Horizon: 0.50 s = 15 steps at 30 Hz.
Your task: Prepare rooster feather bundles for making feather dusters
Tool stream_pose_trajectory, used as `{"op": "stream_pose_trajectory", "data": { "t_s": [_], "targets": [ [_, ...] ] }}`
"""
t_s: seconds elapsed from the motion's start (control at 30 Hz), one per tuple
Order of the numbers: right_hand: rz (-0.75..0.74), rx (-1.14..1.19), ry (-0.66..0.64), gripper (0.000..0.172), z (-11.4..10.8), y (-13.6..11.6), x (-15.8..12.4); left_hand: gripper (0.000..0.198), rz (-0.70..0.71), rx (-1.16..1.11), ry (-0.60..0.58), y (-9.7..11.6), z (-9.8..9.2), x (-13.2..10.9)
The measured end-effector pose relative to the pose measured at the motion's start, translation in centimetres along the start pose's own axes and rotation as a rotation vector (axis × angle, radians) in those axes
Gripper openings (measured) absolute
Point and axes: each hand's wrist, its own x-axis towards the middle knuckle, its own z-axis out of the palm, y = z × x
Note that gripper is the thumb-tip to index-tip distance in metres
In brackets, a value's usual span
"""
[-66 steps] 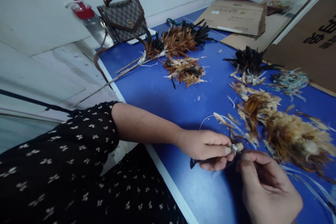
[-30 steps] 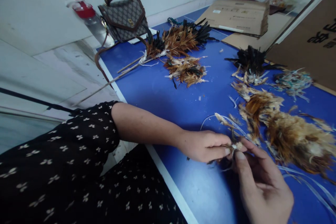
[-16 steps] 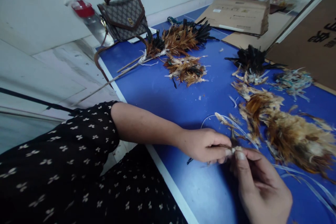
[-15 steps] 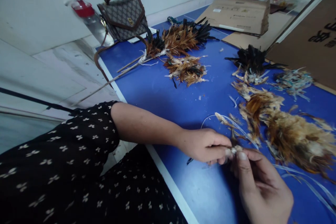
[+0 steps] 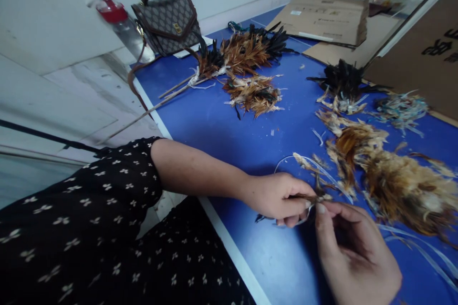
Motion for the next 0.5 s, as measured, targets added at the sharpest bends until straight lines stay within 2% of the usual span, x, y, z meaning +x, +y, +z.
{"op": "stream_pose_trajectory", "data": {
  "t_s": [0.13, 0.33, 0.43, 0.5],
  "targets": [
    [-0.145, -0.101, -0.047, 0.033, 0.0, 1.0, 0.2, 0.01, -0.027, 0.053, -0.019, 0.4, -0.1, -0.4],
    [-0.288, -0.244, -0.056, 0.027, 0.1, 0.4, 0.2, 0.009, -0.025, 0.15, 0.004, 1.1, 0.0, -0.9],
    [-0.276, -0.276, -0.039, 0.027, 0.1, 0.6, 0.1, 0.009, -0.021, 0.159, -0.002, 1.0, 0.1, -0.8],
    [-0.191, -0.25, -0.038, 0.031, 0.0, 1.0, 0.1, 0.01, -0.018, 0.127, -0.018, 0.8, 0.2, -0.7]
  ]
}}
